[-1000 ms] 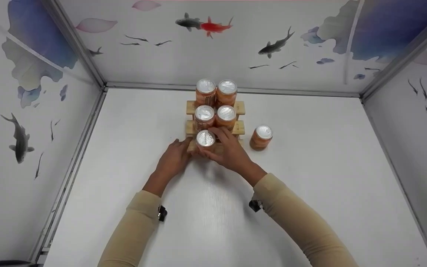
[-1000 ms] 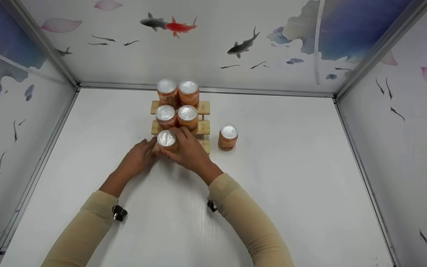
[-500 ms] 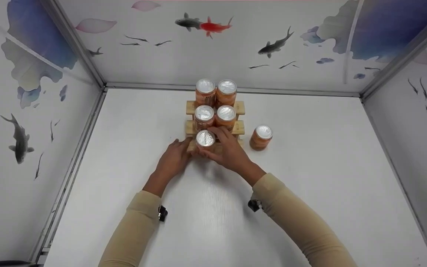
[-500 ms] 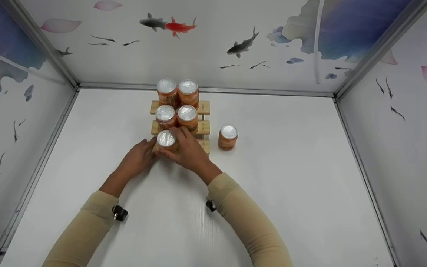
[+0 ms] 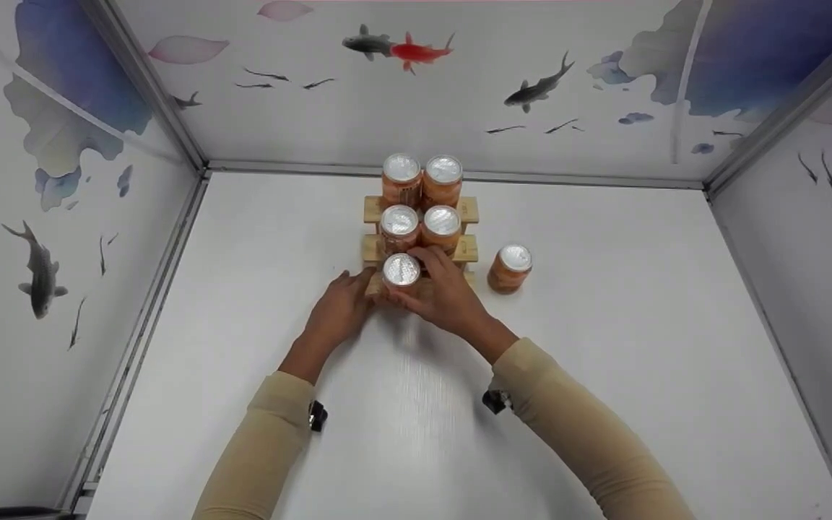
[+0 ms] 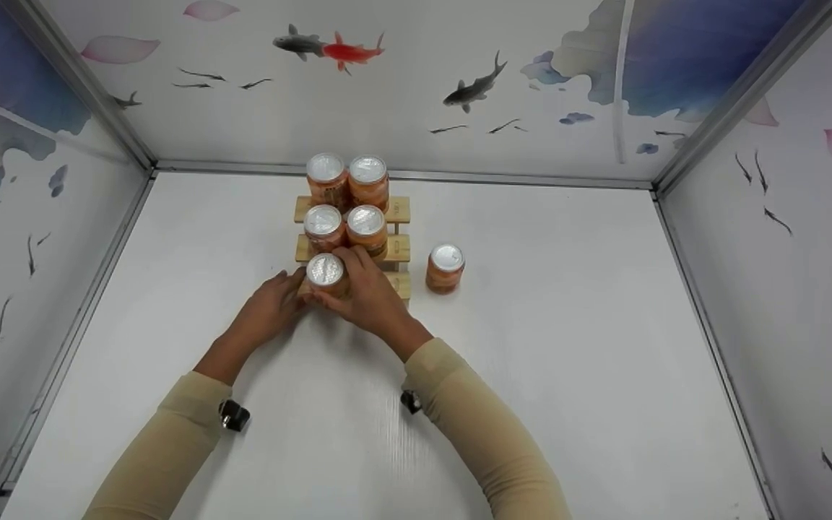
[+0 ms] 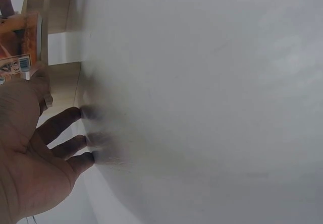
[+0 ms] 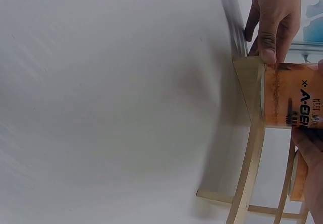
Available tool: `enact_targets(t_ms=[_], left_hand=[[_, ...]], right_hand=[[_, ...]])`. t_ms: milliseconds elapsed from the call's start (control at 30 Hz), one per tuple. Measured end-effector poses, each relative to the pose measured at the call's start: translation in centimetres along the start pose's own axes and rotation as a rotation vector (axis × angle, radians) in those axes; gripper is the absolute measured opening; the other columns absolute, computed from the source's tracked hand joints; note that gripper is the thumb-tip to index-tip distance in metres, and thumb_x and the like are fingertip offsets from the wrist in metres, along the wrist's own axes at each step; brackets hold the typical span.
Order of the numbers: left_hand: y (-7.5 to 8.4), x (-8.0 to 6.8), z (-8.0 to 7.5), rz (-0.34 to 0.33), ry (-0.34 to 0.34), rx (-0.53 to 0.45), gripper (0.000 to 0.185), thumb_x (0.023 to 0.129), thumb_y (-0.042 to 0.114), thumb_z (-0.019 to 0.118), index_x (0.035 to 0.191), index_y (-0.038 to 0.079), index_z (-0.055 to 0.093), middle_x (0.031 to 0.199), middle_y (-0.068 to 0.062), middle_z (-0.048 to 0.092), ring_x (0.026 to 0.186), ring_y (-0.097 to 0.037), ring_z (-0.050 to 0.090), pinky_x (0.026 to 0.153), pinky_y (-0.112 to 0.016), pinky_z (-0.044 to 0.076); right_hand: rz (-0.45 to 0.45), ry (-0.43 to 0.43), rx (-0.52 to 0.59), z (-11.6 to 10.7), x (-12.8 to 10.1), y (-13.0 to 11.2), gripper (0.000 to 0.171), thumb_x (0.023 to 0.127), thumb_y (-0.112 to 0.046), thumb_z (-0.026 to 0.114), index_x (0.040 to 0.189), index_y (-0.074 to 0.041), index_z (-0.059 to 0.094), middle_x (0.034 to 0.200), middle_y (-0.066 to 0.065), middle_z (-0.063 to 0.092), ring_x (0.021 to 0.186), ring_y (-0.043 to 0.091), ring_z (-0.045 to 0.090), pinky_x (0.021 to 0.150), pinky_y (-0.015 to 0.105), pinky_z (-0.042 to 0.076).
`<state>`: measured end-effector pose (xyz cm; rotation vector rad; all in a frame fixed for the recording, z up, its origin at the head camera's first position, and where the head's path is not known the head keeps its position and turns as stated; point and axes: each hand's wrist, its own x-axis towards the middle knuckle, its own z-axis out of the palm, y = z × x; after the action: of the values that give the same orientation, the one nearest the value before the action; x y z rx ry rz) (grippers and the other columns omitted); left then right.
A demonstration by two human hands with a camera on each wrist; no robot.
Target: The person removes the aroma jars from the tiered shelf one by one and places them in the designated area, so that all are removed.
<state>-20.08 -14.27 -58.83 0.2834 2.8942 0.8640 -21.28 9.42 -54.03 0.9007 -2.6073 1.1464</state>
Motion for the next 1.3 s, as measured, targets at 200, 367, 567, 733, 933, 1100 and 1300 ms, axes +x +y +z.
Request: enact_targets(t_ms=[200,367,567,733,933,1100,1300], left_hand=[[-2.5,1.3,2.4,0.043,0.05,-0.018,0.057,0.112,0.033,0.068,0.163,0.013,0.054,0.157,-0.019,0.065,0.154,-0.051,0.052,0.121,-0.068,0.048],[-4.4,2.2,4.0,0.082,0.081,0.002,0.058,0.112,0.035,0.069,0.165,0.018,0.053,0.157,-0.017,0.066,0.154,-0.049,0.052,0.122,-0.067,0.049],[-4.6,2.4,4.1,0.075,0.076,0.026,0.058,0.112,0.034,0.068,0.166,0.019,0.052,0.158,-0.015,0.066,0.155,-0.047,0.053,0.121,-0.066,0.05],[-3.9,1.7,3.3,0.088,0.072,-0.023,0.059,0.113,0.038,0.066,0.166,0.017,0.052,0.159,-0.017,0.064,0.156,-0.048,0.05,0.125,-0.064,0.046],[-3.6,1.3,2.8,0.101,0.073,-0.053,0.06,0.112,0.042,0.067,0.164,0.016,0.054,0.159,-0.018,0.064,0.155,-0.052,0.05,0.124,-0.066,0.046],[-4.3,1.8,3.3,0.104,0.071,-0.044,0.06,0.111,0.043,0.068,0.164,0.017,0.054,0.155,-0.02,0.066,0.152,-0.054,0.052,0.123,-0.068,0.046],[-2.0,0.8,1.3,0.078,0.026,-0.049,0.061,0.112,0.038,0.068,0.165,0.013,0.051,0.155,-0.027,0.064,0.153,-0.056,0.049,0.123,-0.069,0.045]], right_hand=[[0.0,0.003,-0.001,-0.1,-0.1,0.0,0.071,0.095,-0.03,0.092,0.148,0.0,0.056,0.139,0.018,0.062,0.126,0.032,0.066,0.111,0.052,0.058],[0.018,-0.008,0.011,-0.3,-0.2,0.1,0.07,0.096,-0.033,0.091,0.148,-0.002,0.056,0.14,0.017,0.062,0.127,0.032,0.065,0.111,0.053,0.058],[0.016,-0.012,0.01,-0.6,-0.4,0.3,0.07,0.096,-0.035,0.09,0.148,-0.003,0.056,0.139,0.016,0.062,0.126,0.031,0.065,0.109,0.052,0.059],[0.015,-0.01,0.02,-0.9,-0.7,0.4,0.069,0.093,-0.029,0.093,0.147,-0.004,0.057,0.137,0.015,0.063,0.125,0.03,0.066,0.107,0.051,0.06],[0.001,0.004,0.044,-1.3,-1.1,0.7,0.068,0.091,-0.026,0.094,0.146,-0.006,0.058,0.136,0.013,0.064,0.124,0.027,0.068,0.104,0.047,0.063],[0.001,0.01,0.055,-1.8,-1.6,0.9,0.069,0.09,-0.027,0.096,0.145,-0.007,0.059,0.136,0.012,0.064,0.125,0.027,0.068,0.108,0.051,0.06],[0.008,0.007,0.068,-2.6,-2.3,1.4,0.072,0.091,-0.027,0.095,0.148,-0.004,0.057,0.136,0.013,0.064,0.123,0.028,0.07,0.102,0.049,0.065]])
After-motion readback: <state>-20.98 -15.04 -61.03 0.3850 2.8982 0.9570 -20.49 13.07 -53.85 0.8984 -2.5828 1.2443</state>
